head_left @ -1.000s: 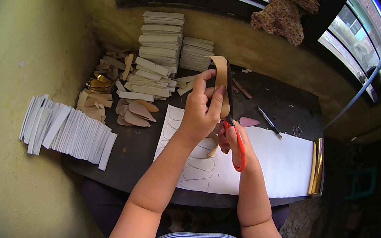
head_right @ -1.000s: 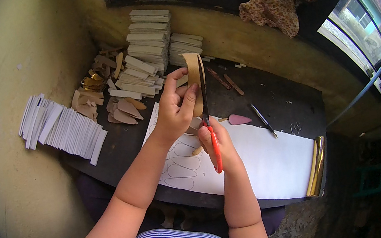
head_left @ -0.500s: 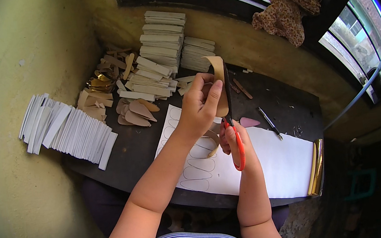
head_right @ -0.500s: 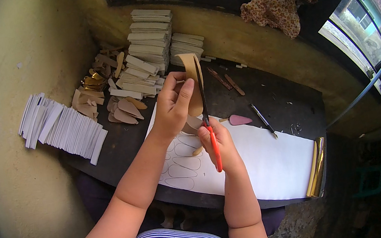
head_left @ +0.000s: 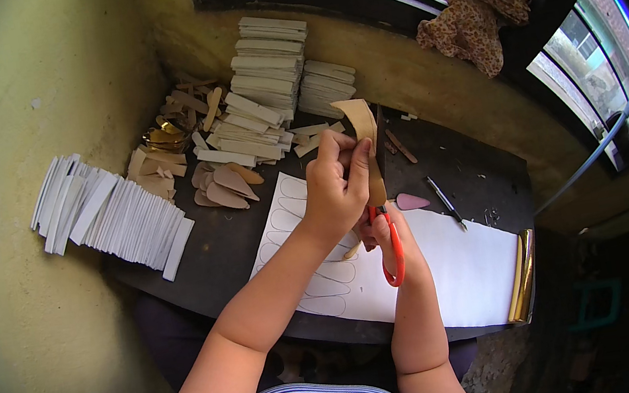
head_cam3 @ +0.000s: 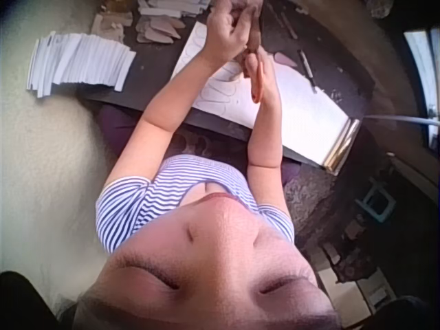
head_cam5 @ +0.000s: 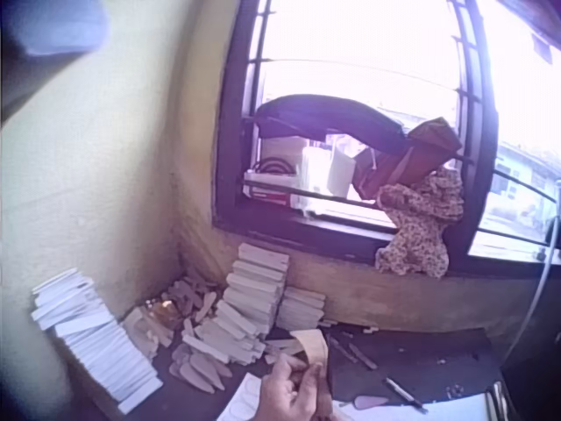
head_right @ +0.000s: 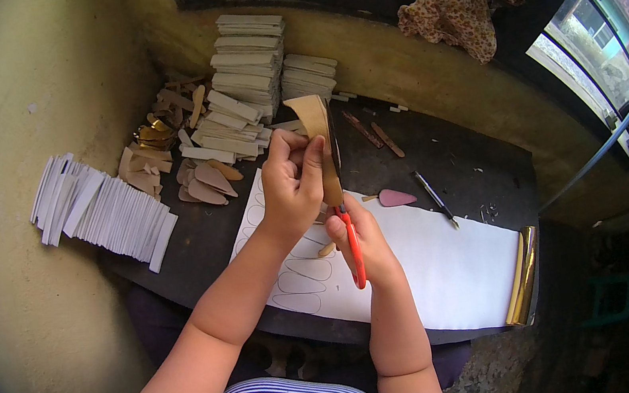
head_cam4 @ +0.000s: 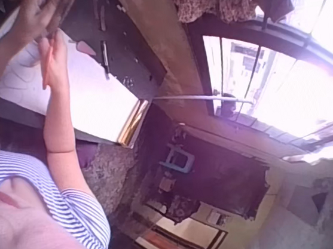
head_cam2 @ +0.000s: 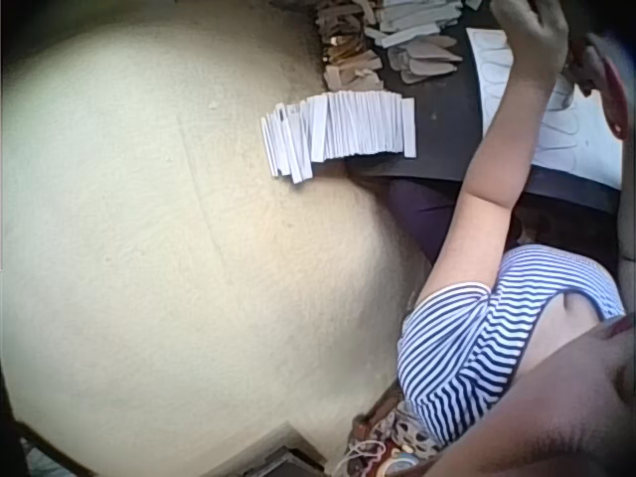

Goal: The person uses red-handled scissors to cut a stack of brown paper sheets into curved shapes. They hold the stack in their left hand and cut along a pre-drawn outline, periodically adjusting the paper's position to complete the shape.

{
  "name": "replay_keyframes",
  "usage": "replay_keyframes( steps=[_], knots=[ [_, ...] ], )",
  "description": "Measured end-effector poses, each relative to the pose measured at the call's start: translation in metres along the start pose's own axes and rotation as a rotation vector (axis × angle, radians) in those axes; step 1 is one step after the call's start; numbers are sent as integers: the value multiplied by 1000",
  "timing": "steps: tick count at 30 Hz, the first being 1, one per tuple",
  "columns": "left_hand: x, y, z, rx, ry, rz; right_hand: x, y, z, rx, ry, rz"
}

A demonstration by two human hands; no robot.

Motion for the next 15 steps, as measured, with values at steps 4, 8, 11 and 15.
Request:
replay_keyframes(
  steps=[4,8,11,15],
  knots=[
    [3,0,0,-12,-1,-5,-3,-1,0,1,16,1],
    [2,-1,1,-34,48,-23,-3,0,1,-9,-21,-12],
    [3,0,1,-18,14,-35,-3,-1,2,1,-64,-21],
    [5,2,0,-5,6,-40,-3,-2,3,-2,-82,-48]
  ],
)
Point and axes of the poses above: each hand's wrist, its own z-axis away from the middle knuckle, its own y-axis out of the back of the hand, x = y × z, the point moved 7 cm from there along -z, towards the middle knuckle, and after that the axes turned 15 degrees about y, right-handed, at the moved point
